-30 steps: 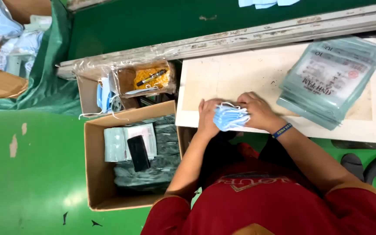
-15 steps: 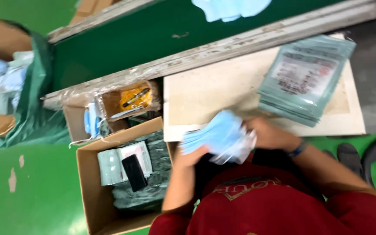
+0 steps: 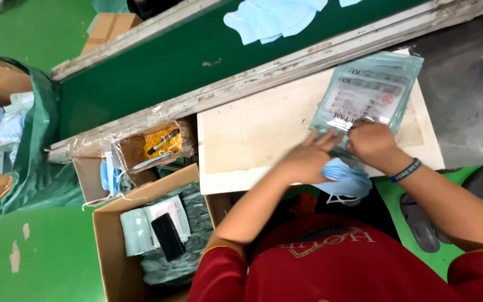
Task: Packing blue face masks into clear plastic bags on a conveyor belt in a factory setting.
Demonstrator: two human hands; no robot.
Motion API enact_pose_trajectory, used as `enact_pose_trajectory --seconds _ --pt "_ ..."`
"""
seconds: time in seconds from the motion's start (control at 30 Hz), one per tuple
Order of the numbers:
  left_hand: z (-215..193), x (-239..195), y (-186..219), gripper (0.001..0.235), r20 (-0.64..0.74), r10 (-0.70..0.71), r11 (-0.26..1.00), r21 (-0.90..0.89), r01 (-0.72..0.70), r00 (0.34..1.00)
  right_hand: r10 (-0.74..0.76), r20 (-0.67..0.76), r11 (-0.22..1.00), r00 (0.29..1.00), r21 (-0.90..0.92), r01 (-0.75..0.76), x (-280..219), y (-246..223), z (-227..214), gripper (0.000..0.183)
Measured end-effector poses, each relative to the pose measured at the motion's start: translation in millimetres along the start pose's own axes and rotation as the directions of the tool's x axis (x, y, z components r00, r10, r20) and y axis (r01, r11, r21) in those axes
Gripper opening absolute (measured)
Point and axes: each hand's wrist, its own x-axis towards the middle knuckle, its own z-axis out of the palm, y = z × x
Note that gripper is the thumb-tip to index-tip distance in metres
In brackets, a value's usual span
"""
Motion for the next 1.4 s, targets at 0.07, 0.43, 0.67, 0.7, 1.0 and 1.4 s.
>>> enact_pose_trajectory --seconds 0.07,0.43,0.67,0.7,1.0,1.4 --pt "10.3 10.1 13.2 0.051 0.11 -0.073 0.997 0.049 0.067 0.991 -0.006 -0.045 1.0 0.999 0.003 0.006 -1.5 3.9 3.8 0.017" --pt "7.5 4.6 23.6 0.044 0.237 -0.19 0.982 0.065 0.18 0.953 0.088 0.039 0.993 0.995 -0.086 -0.084 37.6 -21.6 -15.6 0.043" --pt "-20.0 -51.6 -37.2 0.05 -0.146 -0.084 0.742 -0.669 -0.036 0.986 0.2 -0.024 0.926 0.979 0.332 -0.181 42.6 -32.8 -73.7 0.02" --pt "-8.4 -60.4 -56.5 0.049 -0.203 -0.124 0.484 -0.867 -0.119 0.971 0.175 0.111 0.862 0.978 0.462 -0.207 42.6 -33.5 -81.9 0.022" --pt "-48.1 -72.9 -3.3 0.039 -0.391 -0.602 0.71 -0.661 0.243 0.696 0.12 -0.076 0.947 0.99 0.307 -0.092 40.2 -80.3 -54.8 0.03" --pt "74.8 -48.9 -23.8 0.04 -0.285 -0.626 -0.158 -0.866 -0.475 0.726 0.007 -0.217 0.847 0.976 0.52 0.11 34.9 -128.9 -39.4 0.065"
